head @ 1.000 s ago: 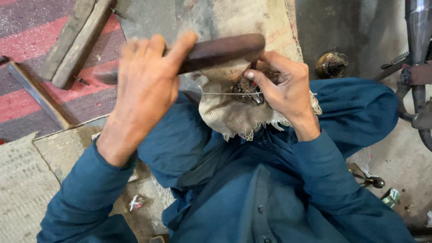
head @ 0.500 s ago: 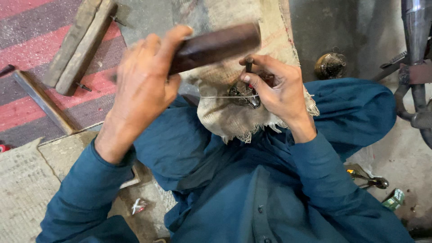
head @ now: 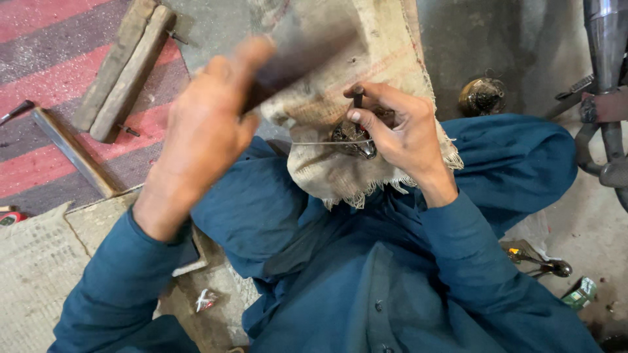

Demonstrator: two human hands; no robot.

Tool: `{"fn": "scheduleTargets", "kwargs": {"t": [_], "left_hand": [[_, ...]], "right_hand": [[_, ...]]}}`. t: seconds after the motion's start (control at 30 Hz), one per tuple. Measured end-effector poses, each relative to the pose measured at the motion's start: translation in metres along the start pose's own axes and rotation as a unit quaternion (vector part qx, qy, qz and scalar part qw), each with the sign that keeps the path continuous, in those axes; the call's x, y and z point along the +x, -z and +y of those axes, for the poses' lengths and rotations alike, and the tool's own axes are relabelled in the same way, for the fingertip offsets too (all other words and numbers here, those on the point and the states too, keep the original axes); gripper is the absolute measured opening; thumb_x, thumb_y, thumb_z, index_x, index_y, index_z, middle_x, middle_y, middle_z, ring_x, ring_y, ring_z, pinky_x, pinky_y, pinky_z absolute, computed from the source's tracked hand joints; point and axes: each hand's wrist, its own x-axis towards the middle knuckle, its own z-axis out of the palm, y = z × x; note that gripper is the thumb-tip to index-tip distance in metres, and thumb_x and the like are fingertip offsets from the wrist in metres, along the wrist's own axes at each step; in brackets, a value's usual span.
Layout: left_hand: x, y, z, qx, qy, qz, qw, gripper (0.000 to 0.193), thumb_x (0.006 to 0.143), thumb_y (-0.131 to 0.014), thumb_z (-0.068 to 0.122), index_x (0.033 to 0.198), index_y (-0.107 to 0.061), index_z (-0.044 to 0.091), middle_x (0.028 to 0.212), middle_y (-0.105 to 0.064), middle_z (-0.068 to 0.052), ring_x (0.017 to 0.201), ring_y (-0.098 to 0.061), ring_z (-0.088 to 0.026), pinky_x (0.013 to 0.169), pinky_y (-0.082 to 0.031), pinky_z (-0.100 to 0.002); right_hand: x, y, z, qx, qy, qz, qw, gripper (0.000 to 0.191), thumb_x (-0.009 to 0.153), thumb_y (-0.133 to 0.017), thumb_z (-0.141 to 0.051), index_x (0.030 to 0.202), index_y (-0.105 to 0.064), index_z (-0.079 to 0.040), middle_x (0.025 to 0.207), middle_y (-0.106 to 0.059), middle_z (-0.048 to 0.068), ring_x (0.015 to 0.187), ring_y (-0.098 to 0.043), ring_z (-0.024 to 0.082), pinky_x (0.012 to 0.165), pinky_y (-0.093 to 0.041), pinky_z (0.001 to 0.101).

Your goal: The person sits on the floor and uses a hammer and a chisel to shape a small metal object. They repeatedly strike the chisel against the metal piece, which is placed on a cloth-covered block.

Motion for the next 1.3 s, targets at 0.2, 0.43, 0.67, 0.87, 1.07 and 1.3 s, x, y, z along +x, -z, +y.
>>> {"fn": "scheduleTargets", "kwargs": {"t": [0.2, 0.43, 0.67, 0.87, 1.07, 1.3], "left_hand": [[-0.006, -0.005, -0.002, -0.012, 0.02, -0.029, 0.999, 0.068, 0.083, -0.07, 0.002, 0.147, -0.057, 0.02, 0.1, -0.056, -0.016, 0.098, -0.058, -0.039, 0.087, -0.046, -0.051], [-0.056, -0.019, -0.019, -0.128, 0.141, -0.093, 0.977, 0.073, 0.076, -0.073, 0.002, 0.145, -0.053, 0.014, 0.101, -0.061, -0.022, 0.094, -0.063, -0.045, 0.081, -0.05, -0.053], [-0.153, -0.076, 0.04, -0.377, 0.388, 0.035, 0.84, 0.042, 0.089, -0.071, 0.006, 0.127, -0.054, 0.005, 0.096, -0.065, -0.009, 0.083, -0.065, -0.02, 0.074, -0.055, -0.032], [-0.181, -0.11, 0.105, -0.525, 0.443, 0.162, 0.709, 0.066, 0.087, -0.06, -0.004, 0.148, -0.034, 0.003, 0.092, -0.062, -0.005, 0.082, -0.064, -0.013, 0.079, -0.056, -0.029], [-0.171, -0.095, 0.118, -0.463, 0.51, 0.133, 0.713, 0.052, 0.088, -0.067, 0.0, 0.133, -0.043, 0.003, 0.094, -0.063, -0.005, 0.076, -0.063, -0.011, 0.066, -0.055, -0.029], [-0.136, -0.068, 0.118, -0.35, 0.428, 0.072, 0.83, 0.058, 0.088, -0.07, 0.004, 0.139, -0.043, 0.005, 0.095, -0.067, -0.011, 0.083, -0.069, -0.018, 0.075, -0.057, -0.034]], "right_hand": [[-0.001, 0.0, 0.005, 0.005, 0.003, 0.002, 1.0, 0.028, 0.1, -0.07, 0.005, 0.128, -0.066, 0.004, 0.106, -0.076, 0.009, 0.096, -0.072, 0.01, 0.085, -0.059, 0.0233], [0.0, 0.02, 0.028, 0.142, -0.016, 0.077, 0.987, 0.021, 0.104, -0.061, 0.002, 0.125, -0.064, 0.002, 0.099, -0.074, 0.008, 0.097, -0.077, 0.018, 0.089, -0.066, 0.0309], [0.008, 0.061, 0.026, 0.127, -0.046, -0.043, 0.99, 0.028, 0.103, -0.064, -0.002, 0.131, -0.064, 0.002, 0.101, -0.075, 0.006, 0.096, -0.074, 0.014, 0.086, -0.061, 0.0286], [0.049, 0.048, 0.007, -0.115, 0.049, -0.245, 0.961, 0.04, 0.089, -0.083, -0.012, 0.126, -0.073, -0.003, 0.092, -0.074, 0.009, 0.08, -0.066, 0.014, 0.069, -0.054, 0.0289], [0.072, 0.043, -0.001, -0.1, 0.171, -0.317, 0.927, 0.035, 0.094, -0.079, -0.012, 0.125, -0.068, 0.0, 0.103, -0.078, 0.012, 0.091, -0.074, 0.016, 0.081, -0.058, 0.0298], [0.071, 0.04, 0.003, -0.064, 0.132, -0.316, 0.937, 0.035, 0.096, -0.076, -0.011, 0.128, -0.066, -0.001, 0.097, -0.08, 0.007, 0.086, -0.076, 0.015, 0.079, -0.06, 0.0289]]}}
